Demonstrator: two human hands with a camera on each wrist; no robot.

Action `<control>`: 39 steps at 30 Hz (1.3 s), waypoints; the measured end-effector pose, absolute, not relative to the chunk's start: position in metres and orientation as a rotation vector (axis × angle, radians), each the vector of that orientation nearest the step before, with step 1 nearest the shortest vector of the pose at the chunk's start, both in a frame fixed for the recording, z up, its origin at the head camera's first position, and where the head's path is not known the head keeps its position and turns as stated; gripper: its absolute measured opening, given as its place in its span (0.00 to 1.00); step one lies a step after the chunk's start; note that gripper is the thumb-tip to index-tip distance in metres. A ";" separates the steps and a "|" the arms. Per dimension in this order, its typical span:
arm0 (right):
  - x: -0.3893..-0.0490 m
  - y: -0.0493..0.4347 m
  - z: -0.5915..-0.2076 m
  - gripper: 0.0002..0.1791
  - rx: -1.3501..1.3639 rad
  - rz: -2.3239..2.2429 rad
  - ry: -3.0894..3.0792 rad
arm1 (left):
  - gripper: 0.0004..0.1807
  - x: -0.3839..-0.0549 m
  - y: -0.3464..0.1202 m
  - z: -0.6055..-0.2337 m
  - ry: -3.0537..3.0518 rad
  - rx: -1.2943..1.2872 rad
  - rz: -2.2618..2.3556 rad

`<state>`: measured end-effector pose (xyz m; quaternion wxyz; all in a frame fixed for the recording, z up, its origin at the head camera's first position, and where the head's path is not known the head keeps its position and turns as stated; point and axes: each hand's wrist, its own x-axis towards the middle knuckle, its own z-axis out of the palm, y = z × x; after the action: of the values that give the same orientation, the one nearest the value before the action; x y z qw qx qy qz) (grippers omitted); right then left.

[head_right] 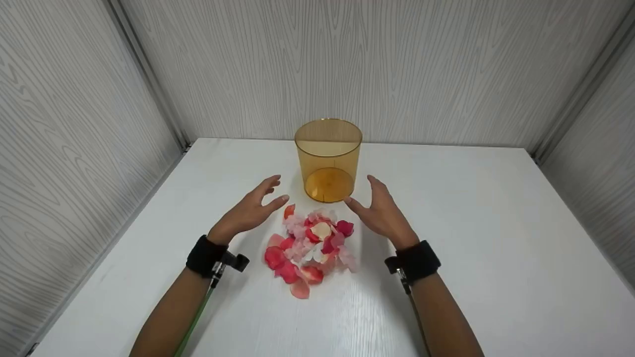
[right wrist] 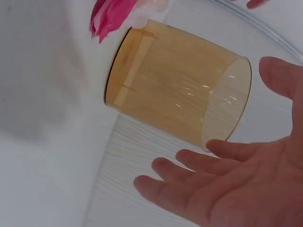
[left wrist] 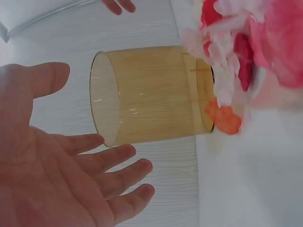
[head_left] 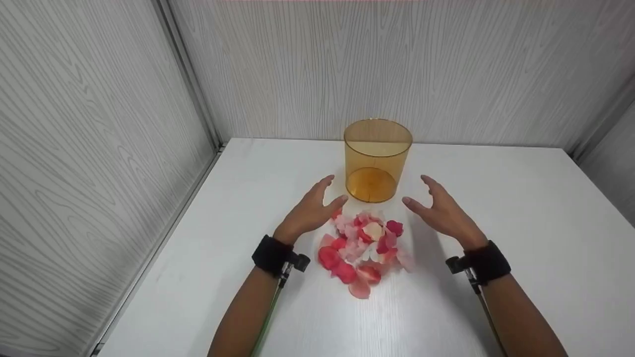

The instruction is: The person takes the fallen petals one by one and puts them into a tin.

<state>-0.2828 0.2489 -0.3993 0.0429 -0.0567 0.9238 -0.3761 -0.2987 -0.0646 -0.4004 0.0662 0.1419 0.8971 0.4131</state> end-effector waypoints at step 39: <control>-0.286 0.311 -0.430 0.66 -0.225 -1.724 2.731 | 0.53 -0.294 0.049 -0.395 2.303 0.529 1.537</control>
<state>-0.2865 0.3106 -0.4301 -0.0477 -0.0695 0.8425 -0.5320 -0.2942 0.0493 -0.3946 0.1607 0.1853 0.8064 0.5381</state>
